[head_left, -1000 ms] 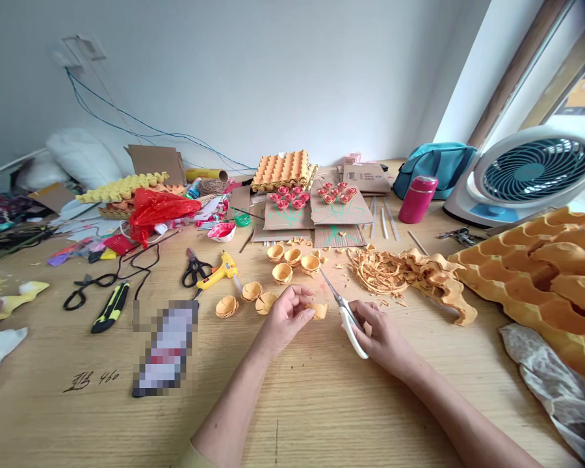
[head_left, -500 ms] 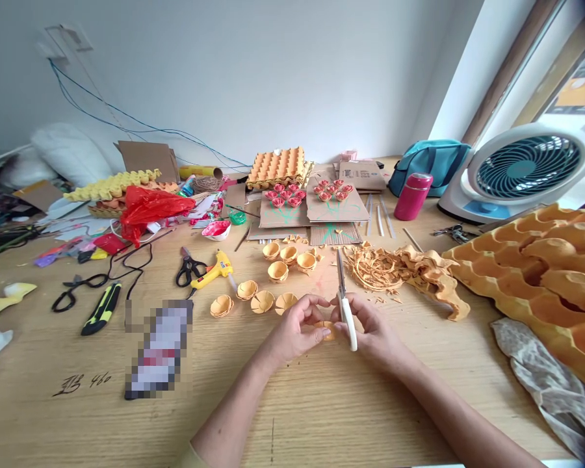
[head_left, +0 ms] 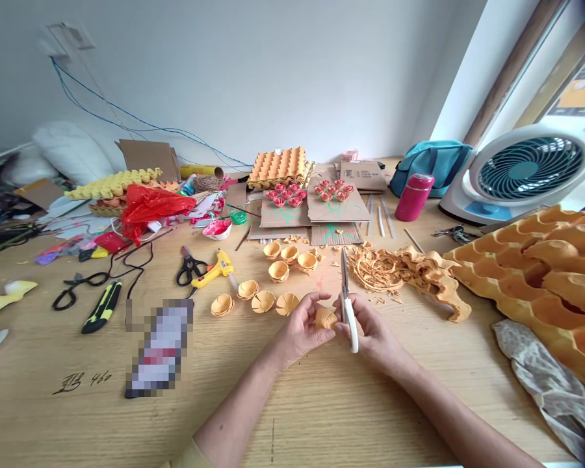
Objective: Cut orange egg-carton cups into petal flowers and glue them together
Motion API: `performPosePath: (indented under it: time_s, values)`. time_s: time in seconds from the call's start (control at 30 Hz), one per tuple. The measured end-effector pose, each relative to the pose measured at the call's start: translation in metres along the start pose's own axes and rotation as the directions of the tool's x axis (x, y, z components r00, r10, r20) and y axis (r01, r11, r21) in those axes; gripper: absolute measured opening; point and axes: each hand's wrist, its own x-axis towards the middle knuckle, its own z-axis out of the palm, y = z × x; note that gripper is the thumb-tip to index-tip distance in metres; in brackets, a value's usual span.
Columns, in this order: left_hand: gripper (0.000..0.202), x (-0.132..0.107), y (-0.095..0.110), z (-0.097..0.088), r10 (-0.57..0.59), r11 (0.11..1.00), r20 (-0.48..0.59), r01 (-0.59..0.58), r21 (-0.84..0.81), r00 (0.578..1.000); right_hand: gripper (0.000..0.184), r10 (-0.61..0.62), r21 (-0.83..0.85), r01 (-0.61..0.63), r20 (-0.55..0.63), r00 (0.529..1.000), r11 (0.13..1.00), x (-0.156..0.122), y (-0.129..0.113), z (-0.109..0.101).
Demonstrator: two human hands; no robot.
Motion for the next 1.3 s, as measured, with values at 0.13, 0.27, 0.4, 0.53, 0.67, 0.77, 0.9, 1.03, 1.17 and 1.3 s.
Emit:
performPosePath:
  time_s: [0.13, 0.27, 0.4, 0.53, 0.67, 0.77, 0.9, 1.03, 1.17, 1.3]
  values:
    - [0.059, 0.0, -0.004, 0.003, -0.021, 0.997, -0.018, 0.02, -0.077, 1.0, 0.033, -0.006, 0.038, 0.008, -0.045, 0.999, 0.999, 0.0, 0.006, 0.0]
    - [0.057, 0.001, -0.006, 0.001, -0.055, 0.982, -0.029, 0.049, -0.185, 0.998, 0.036, -0.017, -0.009, 0.016, -0.052, 0.998, 1.0, -0.001, 0.004, 0.002]
    - [0.061, 0.001, -0.004, -0.001, -0.134, 0.953, -0.035, 0.119, -0.279, 0.99, 0.035, -0.039, -0.014, 0.038, -0.053, 0.998, 0.999, -0.002, -0.001, 0.003]
    - [0.062, 0.0, 0.0, -0.005, -0.086, 0.933, -0.088, 0.049, -0.356, 0.992, 0.028, -0.034, -0.098, 0.032, -0.013, 0.999, 0.995, -0.002, -0.008, -0.001]
    - [0.059, 0.0, 0.005, -0.008, -0.004, 0.94, -0.144, -0.046, -0.338, 0.99, 0.023, 0.019, -0.293, 0.001, 0.067, 0.998, 0.956, -0.002, -0.012, -0.006]
    - [0.053, -0.001, 0.009, -0.01, 0.048, 0.949, -0.171, -0.098, -0.299, 0.984, 0.02, 0.015, -0.345, 0.024, 0.111, 0.994, 0.938, -0.002, -0.011, -0.007]
    - [0.041, -0.003, 0.01, -0.012, 0.108, 0.955, -0.168, -0.149, -0.255, 0.98, 0.017, -0.022, -0.392, 0.082, 0.155, 0.988, 0.916, -0.002, -0.008, -0.007]
    - [0.034, -0.002, 0.009, -0.014, 0.16, 0.958, -0.147, -0.189, -0.215, 0.976, 0.017, -0.061, -0.446, 0.149, 0.204, 0.977, 0.883, -0.001, -0.009, -0.007]
    - [0.032, -0.001, 0.009, -0.015, 0.197, 0.958, -0.133, -0.22, -0.187, 0.971, 0.018, -0.104, -0.475, 0.21, 0.239, 0.965, 0.855, -0.001, -0.011, -0.006]
    - [0.031, -0.001, 0.011, -0.015, 0.22, 0.958, -0.132, -0.24, -0.156, 0.966, 0.017, -0.11, -0.499, 0.232, 0.262, 0.959, 0.835, -0.001, -0.011, -0.006]
